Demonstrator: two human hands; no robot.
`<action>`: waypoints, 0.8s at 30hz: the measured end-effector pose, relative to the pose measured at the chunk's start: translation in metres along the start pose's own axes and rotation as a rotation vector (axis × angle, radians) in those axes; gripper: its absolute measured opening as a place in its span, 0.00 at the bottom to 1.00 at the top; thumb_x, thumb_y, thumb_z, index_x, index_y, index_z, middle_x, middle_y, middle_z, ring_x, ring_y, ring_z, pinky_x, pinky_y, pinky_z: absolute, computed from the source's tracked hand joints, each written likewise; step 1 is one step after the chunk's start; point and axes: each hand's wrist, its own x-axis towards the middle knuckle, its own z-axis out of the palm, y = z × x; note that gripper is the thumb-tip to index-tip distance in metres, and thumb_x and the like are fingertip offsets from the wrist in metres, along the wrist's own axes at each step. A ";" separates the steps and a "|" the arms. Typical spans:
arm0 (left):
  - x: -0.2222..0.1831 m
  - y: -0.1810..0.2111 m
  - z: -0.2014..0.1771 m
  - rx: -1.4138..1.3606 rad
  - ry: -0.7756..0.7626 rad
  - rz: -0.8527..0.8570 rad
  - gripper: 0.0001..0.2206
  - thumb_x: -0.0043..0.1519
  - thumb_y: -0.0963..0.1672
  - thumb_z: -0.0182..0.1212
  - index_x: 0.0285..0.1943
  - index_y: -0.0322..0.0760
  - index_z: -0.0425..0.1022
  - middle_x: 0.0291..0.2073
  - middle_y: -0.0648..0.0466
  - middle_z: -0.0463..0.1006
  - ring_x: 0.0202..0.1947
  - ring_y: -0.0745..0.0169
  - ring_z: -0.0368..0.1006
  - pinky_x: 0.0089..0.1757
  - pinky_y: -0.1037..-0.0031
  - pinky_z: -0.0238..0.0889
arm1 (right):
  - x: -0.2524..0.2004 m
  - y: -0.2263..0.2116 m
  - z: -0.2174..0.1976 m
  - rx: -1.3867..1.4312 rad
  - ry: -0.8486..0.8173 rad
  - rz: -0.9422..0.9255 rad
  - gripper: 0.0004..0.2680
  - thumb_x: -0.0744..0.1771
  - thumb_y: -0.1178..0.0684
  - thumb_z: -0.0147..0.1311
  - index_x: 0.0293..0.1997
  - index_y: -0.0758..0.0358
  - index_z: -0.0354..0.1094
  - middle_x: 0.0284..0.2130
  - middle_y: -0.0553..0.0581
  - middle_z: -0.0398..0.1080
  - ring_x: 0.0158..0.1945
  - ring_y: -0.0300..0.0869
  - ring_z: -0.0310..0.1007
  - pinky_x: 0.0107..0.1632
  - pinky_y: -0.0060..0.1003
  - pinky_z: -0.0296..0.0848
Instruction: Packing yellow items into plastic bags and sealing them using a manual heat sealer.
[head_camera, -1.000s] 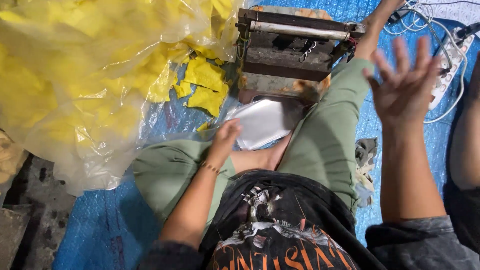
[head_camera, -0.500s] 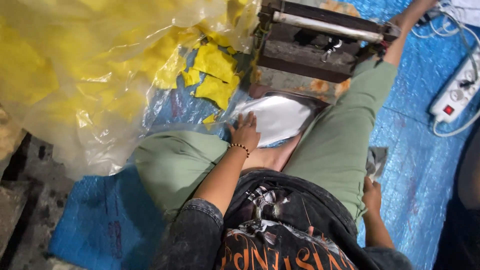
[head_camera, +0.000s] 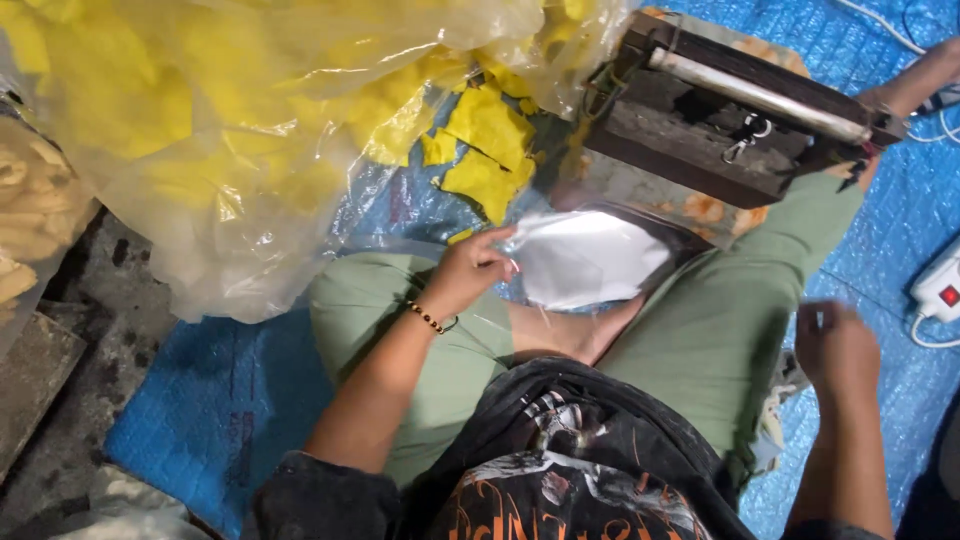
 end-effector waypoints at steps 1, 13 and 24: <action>0.005 -0.018 -0.002 -0.003 0.005 -0.001 0.28 0.60 0.39 0.61 0.72 0.45 0.67 0.29 0.51 0.84 0.33 0.71 0.79 0.41 0.79 0.73 | 0.012 -0.072 -0.050 -0.003 0.000 -0.006 0.13 0.76 0.37 0.48 0.56 0.49 0.78 0.41 0.64 0.77 0.46 0.63 0.80 0.47 0.56 0.79; 0.061 -0.093 0.027 0.567 -0.119 0.048 0.20 0.57 0.45 0.61 0.60 0.44 0.78 0.37 0.54 0.85 0.53 0.50 0.77 0.59 0.63 0.66 | 0.141 -0.531 -0.100 0.578 -0.322 -0.611 0.13 0.69 0.50 0.56 0.61 0.51 0.74 0.54 0.60 0.75 0.51 0.52 0.78 0.52 0.48 0.77; 0.042 -0.033 0.012 0.333 -0.257 0.090 0.15 0.62 0.44 0.56 0.58 0.45 0.74 0.34 0.54 0.84 0.41 0.52 0.81 0.44 0.63 0.75 | 0.223 -0.584 -0.045 0.293 -0.337 -0.612 0.16 0.67 0.55 0.52 0.60 0.69 0.65 0.43 0.73 0.72 0.36 0.58 0.76 0.38 0.51 0.77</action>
